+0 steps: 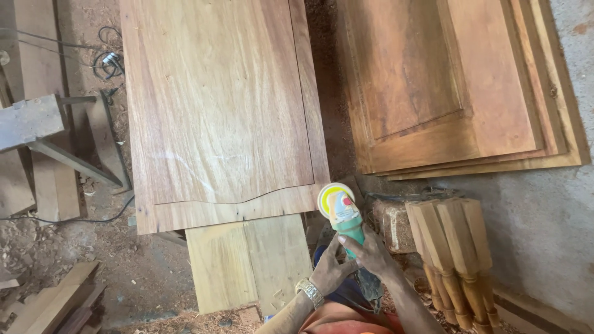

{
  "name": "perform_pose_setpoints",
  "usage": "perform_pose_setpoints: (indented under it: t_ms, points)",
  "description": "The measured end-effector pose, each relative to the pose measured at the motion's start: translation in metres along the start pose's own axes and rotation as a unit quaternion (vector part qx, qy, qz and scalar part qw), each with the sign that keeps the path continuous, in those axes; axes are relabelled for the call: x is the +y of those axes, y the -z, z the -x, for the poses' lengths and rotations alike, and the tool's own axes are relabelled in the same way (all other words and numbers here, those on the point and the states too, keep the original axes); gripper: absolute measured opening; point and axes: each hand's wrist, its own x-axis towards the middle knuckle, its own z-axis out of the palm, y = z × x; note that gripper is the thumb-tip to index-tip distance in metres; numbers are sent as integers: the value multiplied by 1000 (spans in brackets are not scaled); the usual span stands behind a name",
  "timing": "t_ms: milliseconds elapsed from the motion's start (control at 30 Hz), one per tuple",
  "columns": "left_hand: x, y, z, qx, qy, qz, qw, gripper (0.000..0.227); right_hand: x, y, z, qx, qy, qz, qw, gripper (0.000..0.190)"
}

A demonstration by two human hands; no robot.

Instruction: Sanding the surface and edges of a large wooden panel using an electric angle grinder with a sanding disc attachment.

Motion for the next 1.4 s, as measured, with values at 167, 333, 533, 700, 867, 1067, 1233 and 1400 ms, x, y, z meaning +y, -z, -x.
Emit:
perform_pose_setpoints:
  t_ms: [167, 333, 533, 700, 867, 1067, 1233, 1400]
  points:
    - [11, 7, 7, 20, 36, -1, 999, 72, -31, -9, -2, -18, -32, 8, 999, 62]
    - [-2, 10, 13, 41, 62, 9, 997, 67, -15, -17, -7, -16, 0, 30, 999, 62]
    - [-17, 17, 22, 87, -107, -33, 990, 62, -34, -30, -10, -65, -27, 58, 996, 62]
    - [-10, 25, 34, 91, 82, 43, 991, 65, -47, -46, -11, -77, 0, 47, 996, 64]
    - [-21, 36, 44, 113, 63, 139, 982, 56, -61, -59, -17, -106, 12, 91, 990, 68]
    - [-24, 43, 46, 120, 46, 191, 973, 53, -50, -70, -25, -104, 43, 56, 992, 69]
    - [-32, 47, 41, 120, 47, 142, 981, 47, -58, -66, -23, -92, 19, 37, 995, 73]
    - [-13, 44, 38, 115, 66, 83, 988, 51, -47, -61, -25, -101, -36, 45, 993, 72]
